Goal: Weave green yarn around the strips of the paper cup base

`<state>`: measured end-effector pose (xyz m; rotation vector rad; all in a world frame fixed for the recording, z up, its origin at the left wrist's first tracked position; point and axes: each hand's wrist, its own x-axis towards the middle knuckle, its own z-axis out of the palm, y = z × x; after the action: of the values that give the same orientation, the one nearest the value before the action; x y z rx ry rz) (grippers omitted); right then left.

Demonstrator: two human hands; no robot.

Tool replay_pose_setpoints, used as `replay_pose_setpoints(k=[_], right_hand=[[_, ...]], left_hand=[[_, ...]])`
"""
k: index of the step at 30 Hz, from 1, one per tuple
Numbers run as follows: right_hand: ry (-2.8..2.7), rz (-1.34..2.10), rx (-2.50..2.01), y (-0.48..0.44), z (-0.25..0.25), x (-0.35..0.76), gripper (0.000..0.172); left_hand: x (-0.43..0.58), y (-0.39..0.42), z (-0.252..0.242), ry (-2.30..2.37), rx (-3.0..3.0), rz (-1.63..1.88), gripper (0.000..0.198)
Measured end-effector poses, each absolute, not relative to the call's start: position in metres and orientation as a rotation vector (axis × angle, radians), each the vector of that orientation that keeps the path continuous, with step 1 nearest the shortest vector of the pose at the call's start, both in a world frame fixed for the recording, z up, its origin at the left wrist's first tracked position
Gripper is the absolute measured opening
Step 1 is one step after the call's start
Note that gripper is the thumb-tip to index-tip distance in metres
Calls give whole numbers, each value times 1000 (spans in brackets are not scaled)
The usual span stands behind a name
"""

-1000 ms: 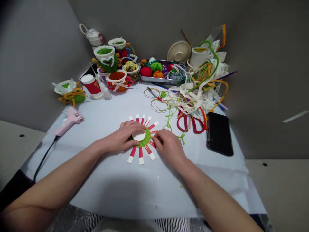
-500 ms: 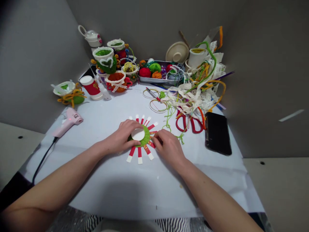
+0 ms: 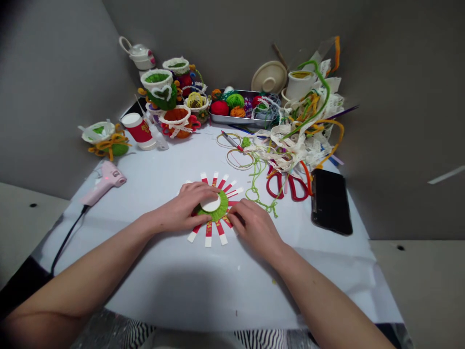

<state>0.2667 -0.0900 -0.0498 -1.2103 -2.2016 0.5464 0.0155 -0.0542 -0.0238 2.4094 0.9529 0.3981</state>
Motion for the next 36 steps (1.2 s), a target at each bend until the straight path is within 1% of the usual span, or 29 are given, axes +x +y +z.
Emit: replay_pose_setpoints(k=[6,12,16,23,28,30,33,36], right_hand=[[-2203,588,-1199,-90,-48,269,14],[-2290,652,-1129,-93,-36,280,14],[-2401,696,-1050,-96,-25,289,17],[-2615,889,-967,-101,-10,301,25],[-2600,946,-1030,-107,-14,304,19],[-2598,957,-1031,-108,-15,305,21],[-2625,992,-968,-108,-13,305,28],[-2669,974,-962,-109,-10,302,28]], left_hand=[[18,-55,-28,998,2377,380,43],[16,-54,-31,991,2368,370,47],[14,-53,-32,974,2379,383,45],[12,-50,-28,881,2362,343,44],[12,-49,-28,883,2355,345,46],[12,-49,-28,888,2350,337,45],[12,-49,-28,887,2348,334,44],[11,-49,-28,884,2351,341,43]])
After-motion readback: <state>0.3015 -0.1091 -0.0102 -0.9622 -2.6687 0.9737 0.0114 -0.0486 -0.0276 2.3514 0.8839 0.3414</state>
